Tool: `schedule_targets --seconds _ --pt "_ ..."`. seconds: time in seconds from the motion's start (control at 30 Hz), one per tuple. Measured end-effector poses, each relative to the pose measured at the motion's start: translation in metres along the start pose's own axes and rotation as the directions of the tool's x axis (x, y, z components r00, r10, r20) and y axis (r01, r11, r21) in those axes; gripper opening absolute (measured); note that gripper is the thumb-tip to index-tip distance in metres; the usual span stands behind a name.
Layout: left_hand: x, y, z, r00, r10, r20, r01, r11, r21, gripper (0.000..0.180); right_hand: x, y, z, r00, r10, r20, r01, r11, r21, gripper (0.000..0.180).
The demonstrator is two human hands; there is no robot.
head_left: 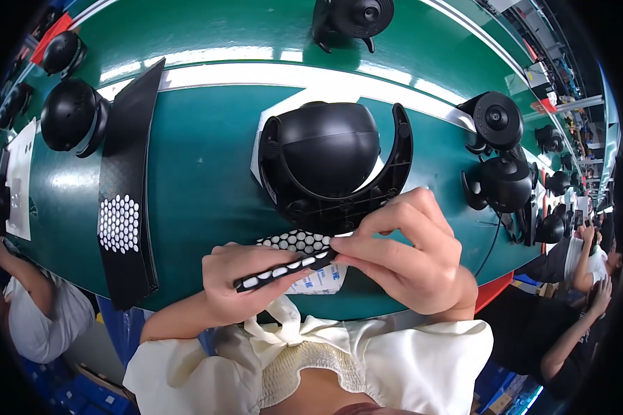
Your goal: Assembling and inspecting spherical black lamp fixture components on a factory production line.
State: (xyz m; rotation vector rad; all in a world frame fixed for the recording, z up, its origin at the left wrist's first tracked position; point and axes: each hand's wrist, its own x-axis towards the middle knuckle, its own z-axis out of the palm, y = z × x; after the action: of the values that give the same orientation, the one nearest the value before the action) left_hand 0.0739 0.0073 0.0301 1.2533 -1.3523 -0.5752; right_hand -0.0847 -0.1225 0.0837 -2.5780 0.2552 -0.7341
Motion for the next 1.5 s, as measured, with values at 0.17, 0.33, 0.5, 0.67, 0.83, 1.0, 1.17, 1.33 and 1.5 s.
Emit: schedule_targets --seconds 0.17,0.33,0.5,0.67,0.83,1.0,1.17,1.33,1.5 --pt "-0.003 0.008 0.008 0.936 -0.351 -0.032 0.337 0.918 -0.209 0.016 -0.009 -0.003 0.002 0.943 -0.332 0.025 0.324 0.898 -0.297 0.036" --pt "-0.005 -0.005 -0.003 0.893 -0.363 0.267 0.45 0.755 -0.477 0.016 -0.019 0.007 -0.001 0.947 -0.322 -0.016 0.321 0.938 0.128 0.03" --pt "-0.008 -0.015 -0.005 0.919 -0.272 0.285 0.393 0.59 -0.705 0.012 0.007 0.01 0.011 0.982 0.179 -0.052 -0.133 0.866 0.482 0.038" --pt "-0.015 -0.024 -0.001 0.946 -0.108 0.307 0.319 0.497 -0.807 0.012 0.018 0.003 0.026 0.987 0.151 0.058 -0.162 0.927 0.337 0.051" --pt "-0.018 -0.023 0.0 0.946 -0.096 0.311 0.319 0.459 -0.829 0.011 0.018 0.0 0.032 0.988 0.147 0.041 -0.153 0.955 0.255 0.052" --pt "-0.019 -0.025 0.0 0.95 -0.067 0.304 0.294 0.515 -0.805 0.013 0.017 0.002 0.036 0.997 0.075 0.015 -0.077 0.978 0.194 0.057" --pt "-0.018 -0.02 -0.006 0.953 -0.086 0.291 0.285 0.58 -0.763 0.014 0.017 0.006 0.039 0.971 -0.235 -0.045 0.223 0.957 -0.188 0.051" --pt "-0.008 -0.018 -0.011 0.935 -0.029 0.354 0.274 0.692 -0.668 0.014 0.009 0.011 0.042 0.841 -0.541 -0.015 0.449 0.712 -0.54 0.031" --pt "-0.015 -0.023 -0.004 0.956 -0.103 0.273 0.285 0.534 -0.796 0.014 0.004 0.034 0.041 0.916 -0.398 -0.056 0.384 0.908 -0.17 0.03"
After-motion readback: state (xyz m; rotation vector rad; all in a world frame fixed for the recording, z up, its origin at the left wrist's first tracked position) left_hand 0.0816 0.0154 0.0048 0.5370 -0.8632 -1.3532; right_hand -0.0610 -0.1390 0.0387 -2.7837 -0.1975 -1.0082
